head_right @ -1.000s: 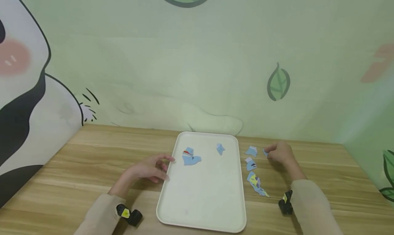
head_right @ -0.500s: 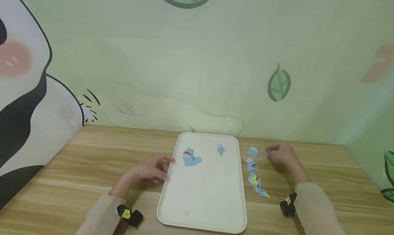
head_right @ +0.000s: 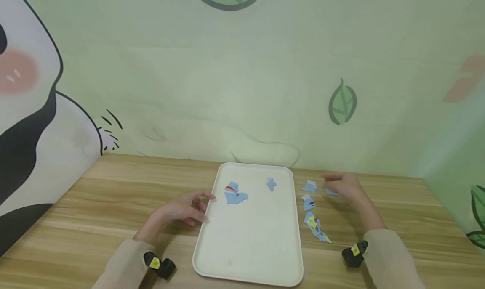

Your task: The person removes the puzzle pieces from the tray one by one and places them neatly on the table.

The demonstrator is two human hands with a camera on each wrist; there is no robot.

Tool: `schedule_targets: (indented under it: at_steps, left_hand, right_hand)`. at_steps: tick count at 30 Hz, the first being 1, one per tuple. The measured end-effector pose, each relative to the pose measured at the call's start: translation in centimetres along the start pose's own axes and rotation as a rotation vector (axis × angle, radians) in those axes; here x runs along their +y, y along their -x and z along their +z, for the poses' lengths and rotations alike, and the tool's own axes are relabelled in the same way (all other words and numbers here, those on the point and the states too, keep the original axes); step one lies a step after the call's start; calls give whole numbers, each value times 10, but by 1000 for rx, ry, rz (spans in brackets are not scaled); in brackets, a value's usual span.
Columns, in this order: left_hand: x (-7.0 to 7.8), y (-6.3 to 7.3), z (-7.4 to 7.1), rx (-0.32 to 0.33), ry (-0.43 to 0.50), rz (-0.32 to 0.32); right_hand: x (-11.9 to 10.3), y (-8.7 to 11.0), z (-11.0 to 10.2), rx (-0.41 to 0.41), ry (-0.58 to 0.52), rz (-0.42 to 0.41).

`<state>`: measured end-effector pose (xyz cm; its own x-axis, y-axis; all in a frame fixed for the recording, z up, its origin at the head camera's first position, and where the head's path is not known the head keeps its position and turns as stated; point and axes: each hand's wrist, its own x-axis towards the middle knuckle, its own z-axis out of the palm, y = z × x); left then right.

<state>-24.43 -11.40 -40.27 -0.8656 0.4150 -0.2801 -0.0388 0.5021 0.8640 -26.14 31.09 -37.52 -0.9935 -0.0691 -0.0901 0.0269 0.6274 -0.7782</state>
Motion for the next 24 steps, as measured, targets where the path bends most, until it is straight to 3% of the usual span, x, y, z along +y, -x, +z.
schedule_targets:
  at_steps: [9,24]
  left_hand:
    - [4,6,-3,-35,0,28]
    - [1,2,-2,-20,1,19]
  right_hand:
    - [-15,4,11,-22,-10,-40]
    - [-49,6,33,-97,-60,-111]
